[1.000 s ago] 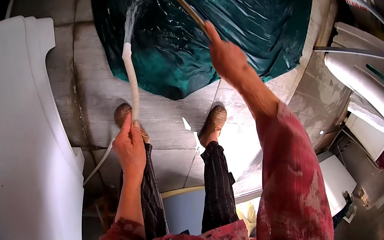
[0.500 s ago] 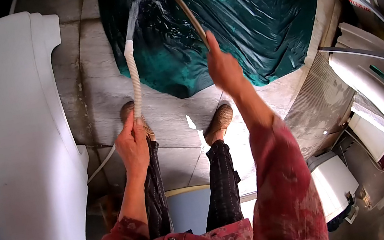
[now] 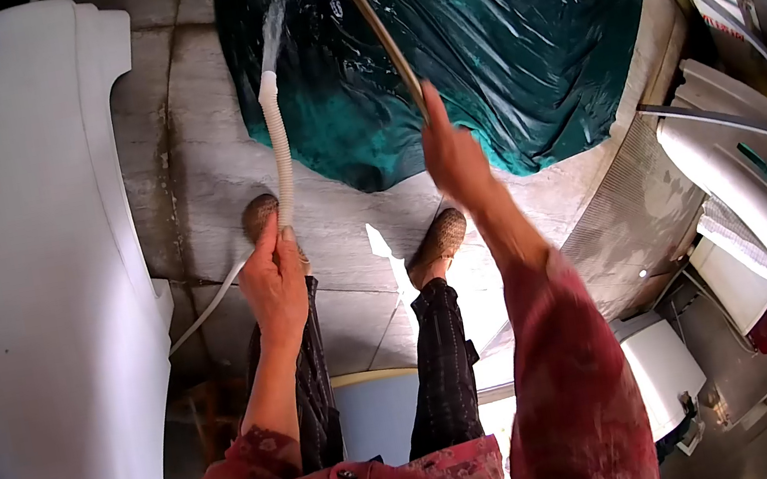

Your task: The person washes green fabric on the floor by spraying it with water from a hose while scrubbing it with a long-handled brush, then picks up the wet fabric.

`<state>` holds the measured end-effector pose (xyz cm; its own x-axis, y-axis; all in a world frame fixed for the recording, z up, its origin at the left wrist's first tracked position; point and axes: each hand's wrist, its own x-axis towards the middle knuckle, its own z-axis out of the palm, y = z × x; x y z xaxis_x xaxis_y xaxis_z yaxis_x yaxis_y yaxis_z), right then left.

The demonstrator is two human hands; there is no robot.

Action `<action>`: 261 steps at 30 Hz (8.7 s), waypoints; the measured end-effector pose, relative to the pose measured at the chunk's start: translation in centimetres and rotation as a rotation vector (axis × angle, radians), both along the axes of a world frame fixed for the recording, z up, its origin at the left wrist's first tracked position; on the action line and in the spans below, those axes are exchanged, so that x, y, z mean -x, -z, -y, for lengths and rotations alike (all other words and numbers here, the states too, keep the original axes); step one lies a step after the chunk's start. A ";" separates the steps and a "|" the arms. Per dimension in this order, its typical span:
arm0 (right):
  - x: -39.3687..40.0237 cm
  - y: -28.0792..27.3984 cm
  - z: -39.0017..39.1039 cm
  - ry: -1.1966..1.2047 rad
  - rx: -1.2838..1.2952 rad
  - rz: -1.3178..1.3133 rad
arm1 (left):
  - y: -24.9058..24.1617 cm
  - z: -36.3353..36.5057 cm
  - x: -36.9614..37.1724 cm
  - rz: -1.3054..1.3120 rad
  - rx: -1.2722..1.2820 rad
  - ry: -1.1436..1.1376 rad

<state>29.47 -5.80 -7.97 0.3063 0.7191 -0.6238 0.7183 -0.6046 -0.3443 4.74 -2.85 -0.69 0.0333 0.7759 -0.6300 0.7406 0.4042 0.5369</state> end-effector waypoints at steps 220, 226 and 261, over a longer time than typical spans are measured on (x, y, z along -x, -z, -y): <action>-1.2 1.0 -7.0 0.089 -0.085 -0.106 | -0.1 -0.8 -0.6 -0.022 -0.120 -0.015; -2.2 -3.4 10.7 0.054 0.134 -0.027 | 0.8 -0.3 -0.2 -0.013 -0.189 -0.023; 16.0 -6.4 20.1 1.063 -0.123 -0.588 | 8.5 -6.1 0.0 -0.175 -0.219 0.649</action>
<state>13.51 -25.89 -1.62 0.4721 0.3465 -0.8106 -0.3982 -0.7365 -0.5468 4.73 3.23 -9.19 0.4447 0.7430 -0.5002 0.8783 -0.2521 0.4063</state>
